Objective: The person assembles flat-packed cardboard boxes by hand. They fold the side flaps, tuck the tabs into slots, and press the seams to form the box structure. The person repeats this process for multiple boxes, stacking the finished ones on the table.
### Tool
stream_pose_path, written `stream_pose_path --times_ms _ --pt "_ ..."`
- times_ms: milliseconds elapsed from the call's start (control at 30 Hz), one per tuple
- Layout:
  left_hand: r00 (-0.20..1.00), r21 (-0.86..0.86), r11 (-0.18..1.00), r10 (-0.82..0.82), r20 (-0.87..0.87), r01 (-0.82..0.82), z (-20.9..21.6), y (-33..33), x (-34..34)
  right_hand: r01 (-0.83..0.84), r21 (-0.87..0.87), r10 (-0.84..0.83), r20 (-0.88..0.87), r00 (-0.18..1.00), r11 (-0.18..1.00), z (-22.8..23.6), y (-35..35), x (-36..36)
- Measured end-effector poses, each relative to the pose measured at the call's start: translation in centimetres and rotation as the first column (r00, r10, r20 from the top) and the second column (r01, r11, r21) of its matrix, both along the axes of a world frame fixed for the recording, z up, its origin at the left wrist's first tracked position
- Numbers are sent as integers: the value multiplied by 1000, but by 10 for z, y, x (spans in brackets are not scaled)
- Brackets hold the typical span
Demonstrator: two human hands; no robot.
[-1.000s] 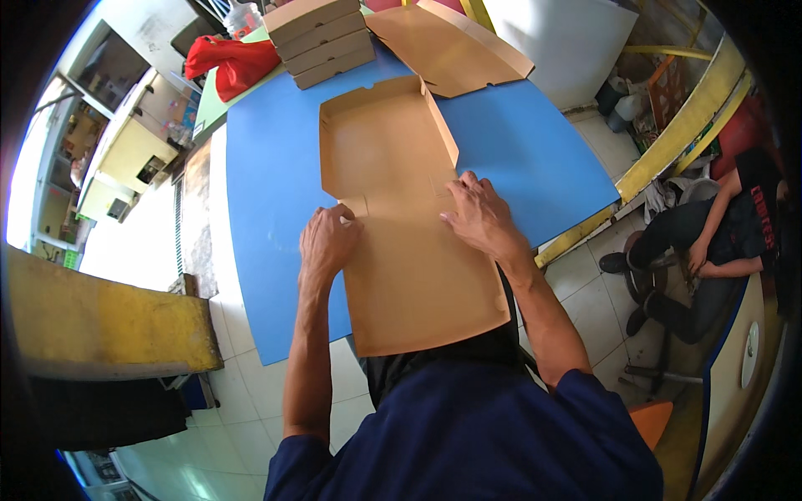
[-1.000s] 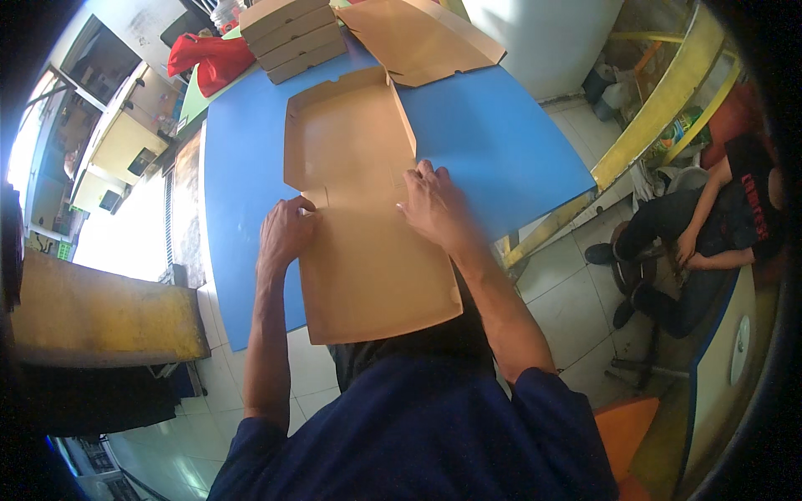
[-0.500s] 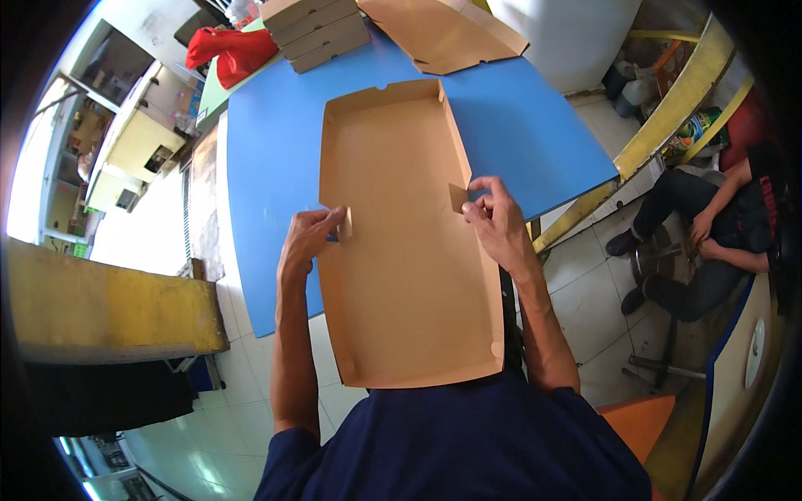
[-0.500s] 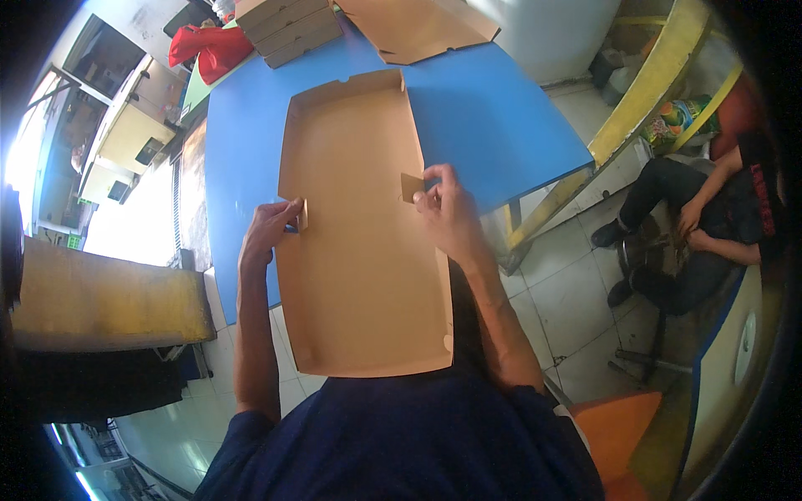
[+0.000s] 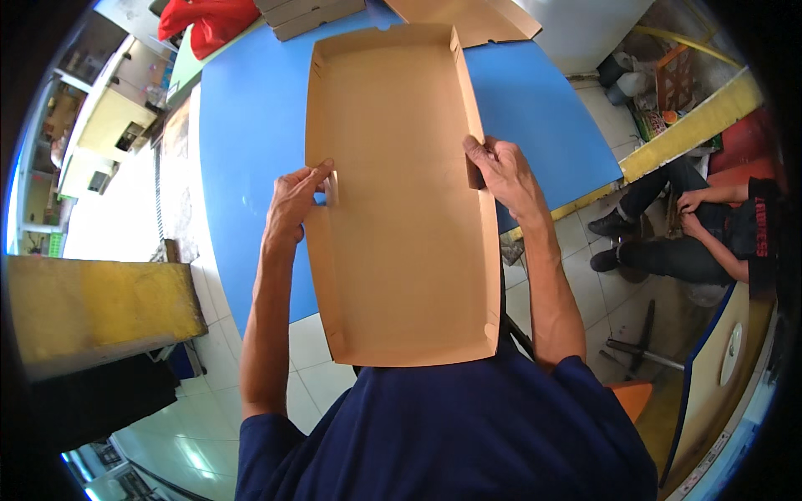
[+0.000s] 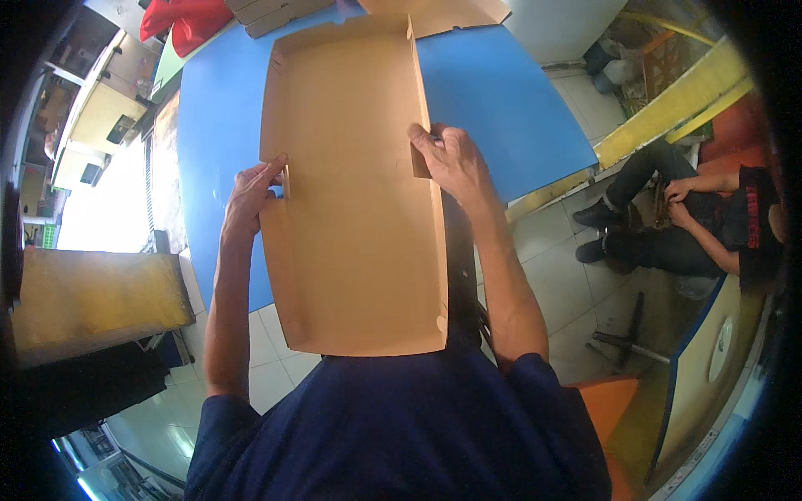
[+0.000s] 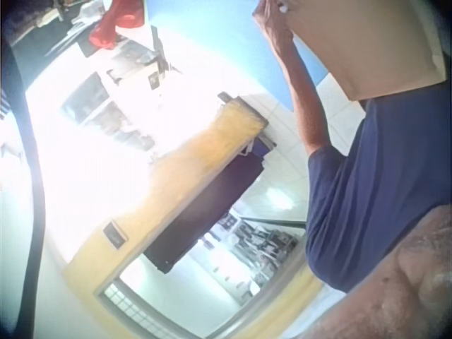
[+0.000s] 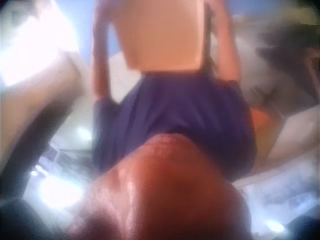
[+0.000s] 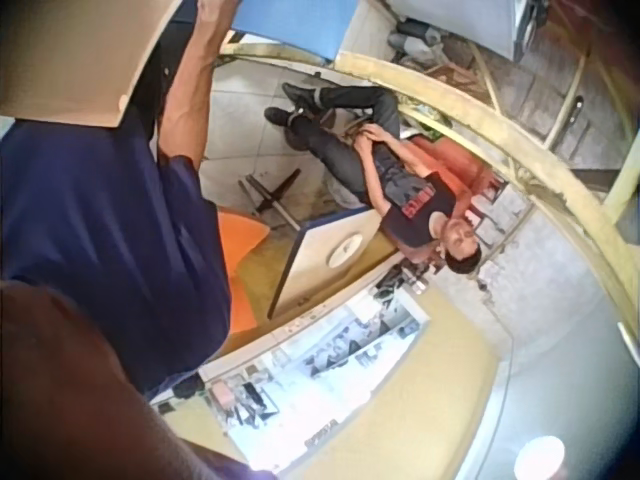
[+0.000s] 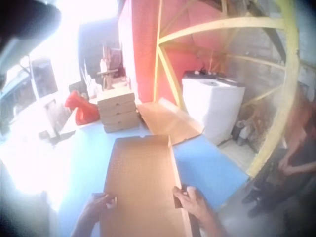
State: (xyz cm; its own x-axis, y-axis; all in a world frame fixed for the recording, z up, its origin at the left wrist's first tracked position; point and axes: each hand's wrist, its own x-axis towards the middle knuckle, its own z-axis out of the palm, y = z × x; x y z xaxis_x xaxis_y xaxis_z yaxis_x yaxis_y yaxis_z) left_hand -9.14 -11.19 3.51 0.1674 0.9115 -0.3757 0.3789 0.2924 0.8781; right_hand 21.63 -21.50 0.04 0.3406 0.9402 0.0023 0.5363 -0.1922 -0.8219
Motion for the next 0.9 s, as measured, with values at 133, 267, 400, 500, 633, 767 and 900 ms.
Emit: stream_pose_path --times_ms 133,267,400,500,633,767,900 --pt "998 17 999 -44 43 43 14 -2 0 50 -41 -52 -65 996 998 12 16 -5" --pt "996 213 973 -93 2 91 12 -15 -22 -38 103 39 -7 999 994 21 -4 -11" --pt "992 128 991 -61 114 46 -12 -30 -40 -121 164 133 -58 989 979 24 -31 -11" --pt "899 -86 987 159 407 -136 -26 -33 -41 -181 325 190 4 982 928 16 -39 -13" --pt "996 168 983 -75 45 67 -20 -32 -52 -157 90 176 -262 949 983 33 -36 -21" --pt "987 249 956 -141 -70 155 5 -11 -31 -147 58 155 -193 969 987 41 3 -21" --pt "961 296 949 -175 216 107 -2 42 -7 -144 278 141 31 990 950 12 59 5"
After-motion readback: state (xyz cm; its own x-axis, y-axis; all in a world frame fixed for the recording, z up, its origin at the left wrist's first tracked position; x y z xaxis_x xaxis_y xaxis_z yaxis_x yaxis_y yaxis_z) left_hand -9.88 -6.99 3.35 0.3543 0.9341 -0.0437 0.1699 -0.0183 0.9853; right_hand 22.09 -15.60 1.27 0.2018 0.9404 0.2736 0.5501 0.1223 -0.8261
